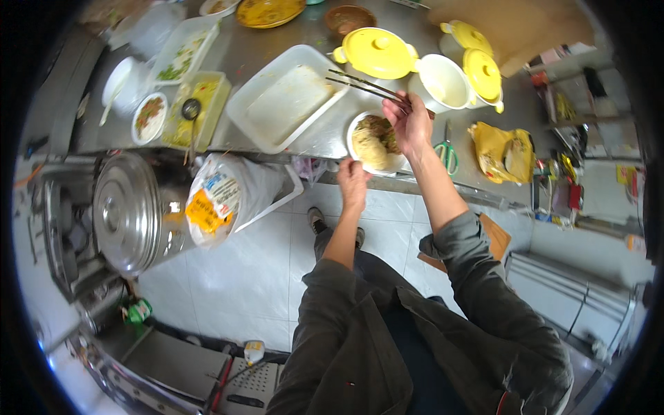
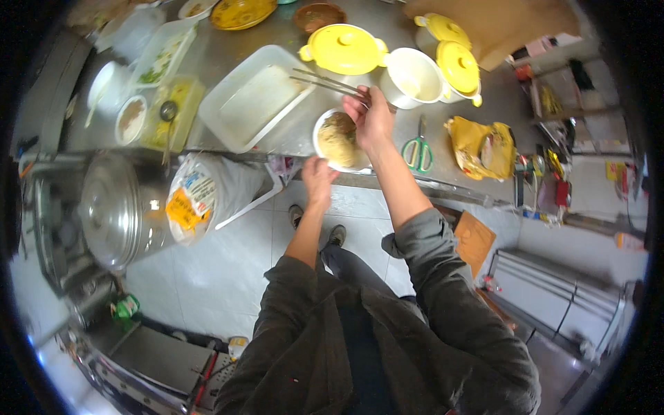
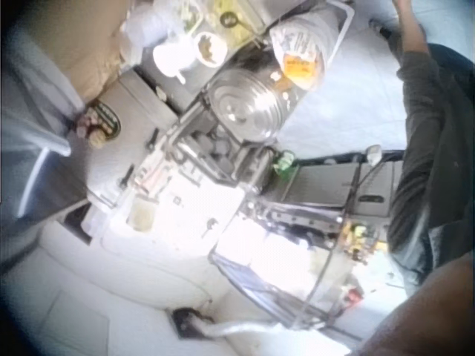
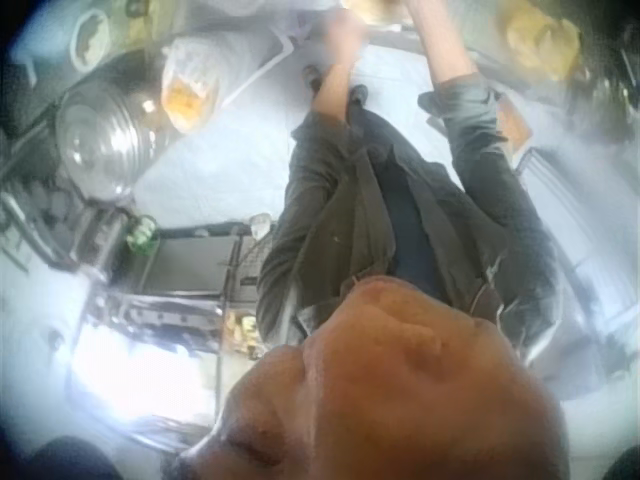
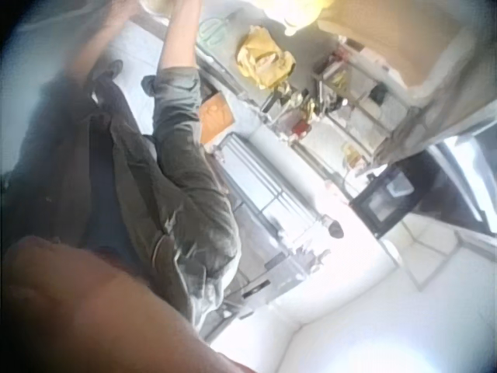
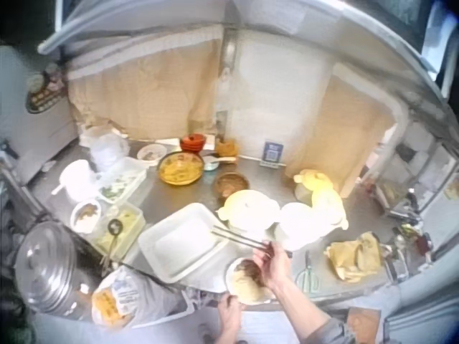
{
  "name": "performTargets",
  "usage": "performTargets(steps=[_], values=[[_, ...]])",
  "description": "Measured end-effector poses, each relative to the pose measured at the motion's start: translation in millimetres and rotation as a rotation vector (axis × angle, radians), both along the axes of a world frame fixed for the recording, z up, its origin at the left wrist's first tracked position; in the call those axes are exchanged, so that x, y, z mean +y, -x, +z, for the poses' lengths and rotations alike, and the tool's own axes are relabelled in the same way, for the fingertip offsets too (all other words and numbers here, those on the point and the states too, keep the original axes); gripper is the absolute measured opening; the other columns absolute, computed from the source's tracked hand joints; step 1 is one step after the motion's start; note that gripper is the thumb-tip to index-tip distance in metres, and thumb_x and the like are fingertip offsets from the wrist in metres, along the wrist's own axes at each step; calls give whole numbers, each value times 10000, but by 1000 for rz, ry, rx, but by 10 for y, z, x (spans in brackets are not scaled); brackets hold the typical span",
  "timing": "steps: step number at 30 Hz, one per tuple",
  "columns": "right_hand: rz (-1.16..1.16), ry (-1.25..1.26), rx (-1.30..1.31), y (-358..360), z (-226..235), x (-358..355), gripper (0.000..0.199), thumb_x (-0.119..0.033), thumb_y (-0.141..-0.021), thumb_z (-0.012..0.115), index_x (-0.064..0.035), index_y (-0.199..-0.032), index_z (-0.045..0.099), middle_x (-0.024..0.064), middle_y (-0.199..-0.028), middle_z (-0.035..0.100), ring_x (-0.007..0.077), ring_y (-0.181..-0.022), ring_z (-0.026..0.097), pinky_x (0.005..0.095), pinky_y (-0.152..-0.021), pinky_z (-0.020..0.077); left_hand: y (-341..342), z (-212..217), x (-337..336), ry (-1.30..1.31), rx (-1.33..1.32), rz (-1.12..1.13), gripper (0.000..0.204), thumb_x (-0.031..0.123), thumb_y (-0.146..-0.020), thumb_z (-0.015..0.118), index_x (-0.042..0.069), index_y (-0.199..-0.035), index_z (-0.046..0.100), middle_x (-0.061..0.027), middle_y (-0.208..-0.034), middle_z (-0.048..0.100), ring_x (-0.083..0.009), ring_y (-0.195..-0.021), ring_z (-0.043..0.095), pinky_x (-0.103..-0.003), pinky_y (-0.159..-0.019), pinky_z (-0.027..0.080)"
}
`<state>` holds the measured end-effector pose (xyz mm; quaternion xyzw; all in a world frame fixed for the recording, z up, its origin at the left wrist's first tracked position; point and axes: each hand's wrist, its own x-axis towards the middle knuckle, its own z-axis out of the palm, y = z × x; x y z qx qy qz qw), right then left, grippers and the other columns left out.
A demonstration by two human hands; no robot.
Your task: The person assembles a meal in a bowl by adding rice, vegetables, and sauce using chopsticks and a ladle. They then place the bowl into a microwave, heat it, and remove it.
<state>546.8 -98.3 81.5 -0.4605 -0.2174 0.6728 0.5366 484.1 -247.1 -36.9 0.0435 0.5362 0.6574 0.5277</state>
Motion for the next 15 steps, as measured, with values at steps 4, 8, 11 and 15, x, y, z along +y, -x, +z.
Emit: performTargets(steps=[4,8,11,15], values=[[-163,-12,-84,-695,139,-289,318,-288,-1037,512,18,-1081,591,151,-1026,666,266,-876,696,352,-769,595,112,-190,-80,-19,-111,59,424,317,-997,532,66,-1324,430,-95,-1292,492,-210,-1134,536,-407,-931,496],[-385,-200,-76,-1348,60,-215,311,-320,-1047,509,-22,-1066,595,99,-986,649,250,-820,692,358,-752,606,-64,145,-29,5,-286,114,484,474,-989,589,93,-1241,429,-96,-1320,492,-208,-1170,536,-414,-964,476],[-451,-229,-233,-1351,209,141,289,-245,-1029,551,34,-1100,583,130,-1066,652,248,-890,699,322,-749,605,-133,74,-53,20,-305,122,520,518,-954,636,93,-1168,425,-89,-1294,517,-195,-1175,548,-402,-978,471],[-369,-89,-180,-1400,-88,581,341,-262,-1014,585,53,-1145,574,125,-994,665,235,-883,693,310,-707,591,-299,-140,68,-102,-401,177,536,486,-947,659,71,-1206,440,-99,-1255,577,-202,-1169,583,-379,-998,475]])
